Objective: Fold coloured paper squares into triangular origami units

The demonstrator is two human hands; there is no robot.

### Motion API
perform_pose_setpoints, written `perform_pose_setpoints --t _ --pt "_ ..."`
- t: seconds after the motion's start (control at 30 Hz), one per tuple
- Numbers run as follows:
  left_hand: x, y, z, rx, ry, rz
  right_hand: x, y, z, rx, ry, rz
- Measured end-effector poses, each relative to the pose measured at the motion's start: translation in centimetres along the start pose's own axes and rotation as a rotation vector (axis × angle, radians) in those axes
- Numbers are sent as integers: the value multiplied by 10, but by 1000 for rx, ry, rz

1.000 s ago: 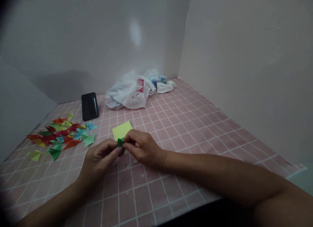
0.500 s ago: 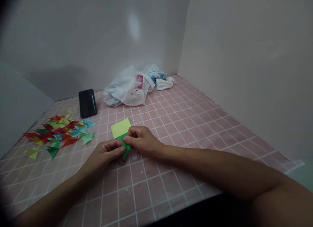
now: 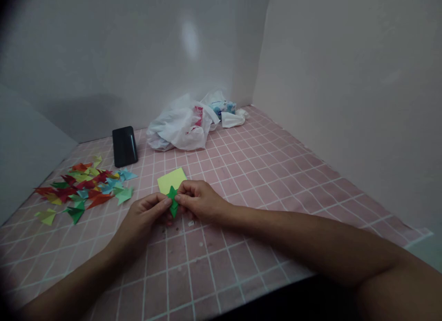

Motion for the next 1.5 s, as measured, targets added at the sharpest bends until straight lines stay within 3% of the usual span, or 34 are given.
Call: perform_pose_setpoints --t 0.33,0.67,0.83,0.97,1.1,1.33,1.4,1.5 --pt "3 3 2 -16 -22 -9 4 0 -1 16 32 -131" --pt "-2 -8 -1 79 -55 -212 2 -4 2 74 12 162" --pt "-2 -14 0 126 -43 -248 -1 -5 3 81 -1 147" --pt "2 -6 2 63 -55 -235 -2 -5 1 66 -15 110" --pt "0 5 2 -22 -83 -120 5 -2 -1 46 61 111" --pt "-12 5 -1 -54 -215 45 1 3 2 9 17 123" --pt "-18 5 -3 -56 -316 117 2 1 2 34 20 138" --pt "-33 5 -11 -84 -574 342 6 -1 2 69 40 149"
Point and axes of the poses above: each hand's wrist, its own z-axis towards the middle knuckle, its own y-axis out of the back of the hand, x = y × z, the point moved 7 cm from there along z, towards the middle knuckle, and after that the axes turned 4 degrees about -z, right-handed, at the moved point
